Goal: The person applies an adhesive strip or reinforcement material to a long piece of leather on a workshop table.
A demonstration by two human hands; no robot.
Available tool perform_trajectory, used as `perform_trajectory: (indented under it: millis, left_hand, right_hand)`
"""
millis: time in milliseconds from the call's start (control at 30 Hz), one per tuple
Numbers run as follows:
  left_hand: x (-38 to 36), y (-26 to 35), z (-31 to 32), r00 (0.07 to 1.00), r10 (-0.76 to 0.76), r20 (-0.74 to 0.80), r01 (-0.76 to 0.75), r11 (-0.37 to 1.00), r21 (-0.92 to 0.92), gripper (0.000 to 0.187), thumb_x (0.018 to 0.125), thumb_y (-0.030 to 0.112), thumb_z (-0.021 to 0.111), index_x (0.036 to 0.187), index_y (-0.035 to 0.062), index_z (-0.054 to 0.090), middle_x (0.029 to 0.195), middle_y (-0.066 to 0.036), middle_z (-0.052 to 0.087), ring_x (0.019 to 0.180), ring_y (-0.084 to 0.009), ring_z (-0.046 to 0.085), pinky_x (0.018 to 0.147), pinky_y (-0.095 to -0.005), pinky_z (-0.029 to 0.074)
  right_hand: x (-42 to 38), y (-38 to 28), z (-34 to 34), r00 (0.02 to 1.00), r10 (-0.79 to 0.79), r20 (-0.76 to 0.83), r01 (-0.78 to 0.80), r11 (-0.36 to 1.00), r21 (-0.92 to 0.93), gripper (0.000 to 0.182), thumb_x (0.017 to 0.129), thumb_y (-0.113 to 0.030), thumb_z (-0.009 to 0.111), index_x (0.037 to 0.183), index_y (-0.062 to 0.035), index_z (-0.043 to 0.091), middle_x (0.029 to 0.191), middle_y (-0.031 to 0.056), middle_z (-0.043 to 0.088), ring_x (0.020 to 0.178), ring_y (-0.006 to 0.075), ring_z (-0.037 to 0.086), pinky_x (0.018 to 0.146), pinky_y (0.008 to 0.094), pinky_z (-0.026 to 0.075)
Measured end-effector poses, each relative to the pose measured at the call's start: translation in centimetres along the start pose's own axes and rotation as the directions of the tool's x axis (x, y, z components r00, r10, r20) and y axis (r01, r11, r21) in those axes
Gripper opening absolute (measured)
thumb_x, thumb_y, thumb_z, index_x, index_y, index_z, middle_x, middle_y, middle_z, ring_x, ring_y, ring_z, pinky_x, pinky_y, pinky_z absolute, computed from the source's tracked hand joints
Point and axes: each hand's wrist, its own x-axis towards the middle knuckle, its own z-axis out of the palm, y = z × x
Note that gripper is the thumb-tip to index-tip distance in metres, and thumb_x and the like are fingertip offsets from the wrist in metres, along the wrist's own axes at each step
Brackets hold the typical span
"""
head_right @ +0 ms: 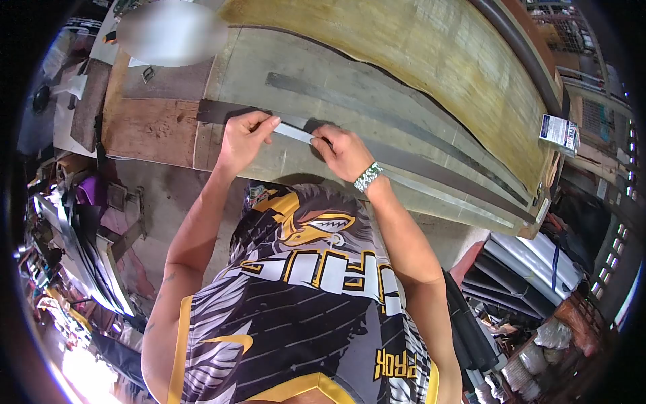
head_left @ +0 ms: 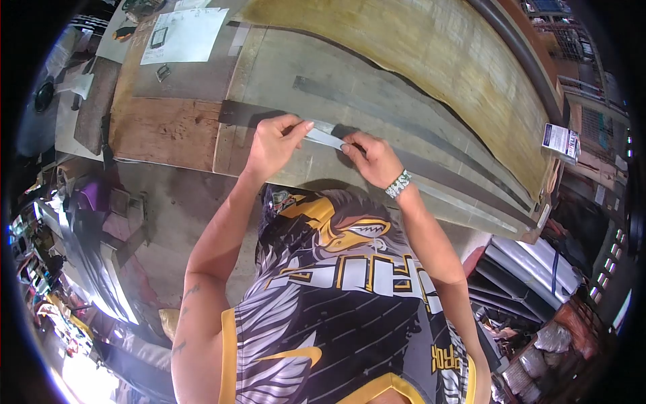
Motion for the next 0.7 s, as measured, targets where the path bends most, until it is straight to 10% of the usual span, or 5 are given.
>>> perform_trajectory:
  millis: [700]
  left_hand:
    - [2.2, -0.2, -0.7, 0.986, -0.158, 0.058, 0.163, 0.981, -0.106, 0.021, 0.097, 0.015, 0.068, 0.106, -0.0033, 0.073, 0.089, -0.006, 0.075, 0.070, -0.0081, 0.065, 0.059, -0.0231, 0.048]
  right_hand:
    - [2.9, 0.7, 0.1, 0.977, 0.203, 0.060, -0.212, 0.949, 0.235, 0.018, 0.097, -0.020, 0.065, 0.096, -0.0017, 0.067, 0.073, 0.0080, 0.068, 0.065, 0.0171, 0.062, 0.064, 0.0336, 0.050]
